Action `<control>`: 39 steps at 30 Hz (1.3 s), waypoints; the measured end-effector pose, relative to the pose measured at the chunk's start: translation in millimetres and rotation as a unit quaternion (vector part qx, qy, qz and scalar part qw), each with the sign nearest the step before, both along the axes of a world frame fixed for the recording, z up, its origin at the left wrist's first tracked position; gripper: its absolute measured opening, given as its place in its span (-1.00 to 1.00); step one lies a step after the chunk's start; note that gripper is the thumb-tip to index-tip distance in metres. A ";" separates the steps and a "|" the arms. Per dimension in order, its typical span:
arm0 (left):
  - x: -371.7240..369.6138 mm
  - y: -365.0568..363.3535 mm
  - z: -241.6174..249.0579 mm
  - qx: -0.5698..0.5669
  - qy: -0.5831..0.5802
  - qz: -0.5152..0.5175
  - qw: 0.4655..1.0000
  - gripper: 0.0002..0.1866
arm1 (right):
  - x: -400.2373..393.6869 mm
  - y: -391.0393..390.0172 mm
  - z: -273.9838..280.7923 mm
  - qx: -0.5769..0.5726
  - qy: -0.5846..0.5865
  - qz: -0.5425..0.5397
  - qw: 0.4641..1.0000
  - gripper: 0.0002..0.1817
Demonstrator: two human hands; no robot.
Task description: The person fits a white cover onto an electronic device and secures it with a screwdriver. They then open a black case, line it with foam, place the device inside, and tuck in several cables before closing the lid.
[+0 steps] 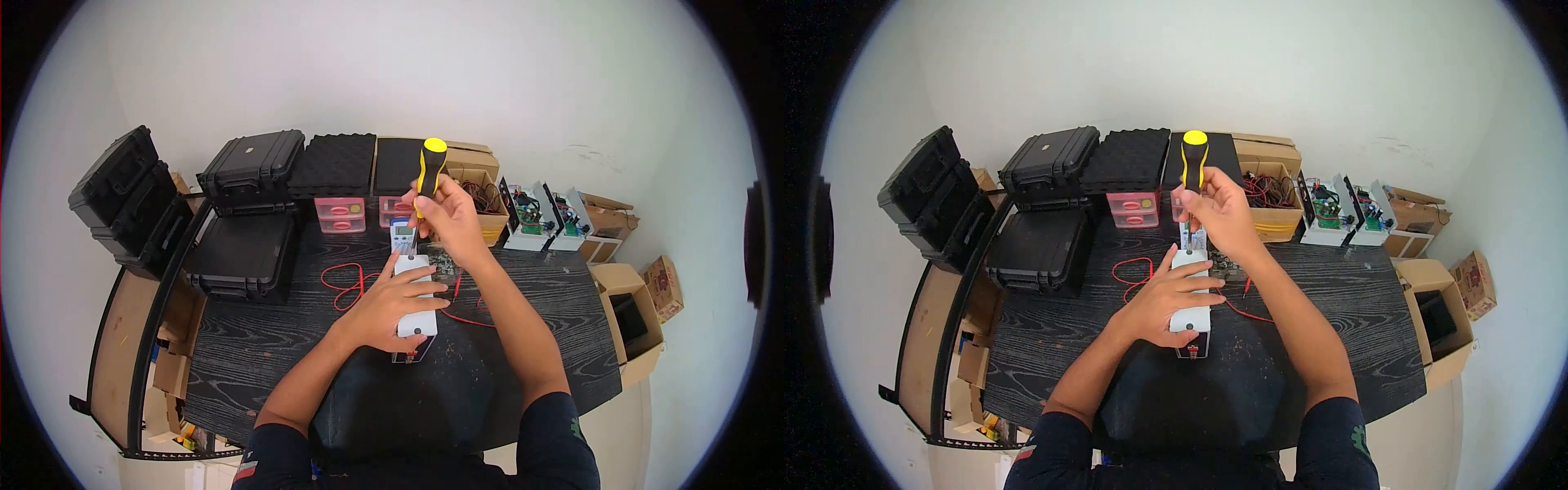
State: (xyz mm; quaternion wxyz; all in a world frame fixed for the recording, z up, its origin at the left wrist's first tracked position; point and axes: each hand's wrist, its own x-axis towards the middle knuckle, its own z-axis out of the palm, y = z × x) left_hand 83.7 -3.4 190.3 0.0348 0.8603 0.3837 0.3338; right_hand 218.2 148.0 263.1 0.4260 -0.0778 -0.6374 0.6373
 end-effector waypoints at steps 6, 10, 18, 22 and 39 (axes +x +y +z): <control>0.5 1.3 -2.9 -0.015 -0.009 0.000 1.000 -0.32 | -0.3 -1.1 -3.0 0.067 -0.011 -0.058 0.996 -0.72; 0.0 2.1 -4.5 -0.013 -0.007 0.001 1.000 -0.32 | 11.9 8.6 0.3 0.013 0.056 -0.113 0.992 -0.68; -0.5 2.5 -4.9 -0.010 -0.007 0.000 1.000 -0.33 | 83.2 44.1 -73.3 -0.027 -0.137 -0.306 0.942 -0.71; 0.2 2.8 -5.4 -0.013 -0.007 0.002 1.000 -0.33 | 121.2 68.3 -166.3 0.144 -0.305 -0.410 0.847 -0.66; -6.5 11.5 -26.1 0.017 -0.083 -0.016 0.996 -0.03 | 129.9 34.8 -206.7 0.195 -0.517 -0.424 0.718 -0.51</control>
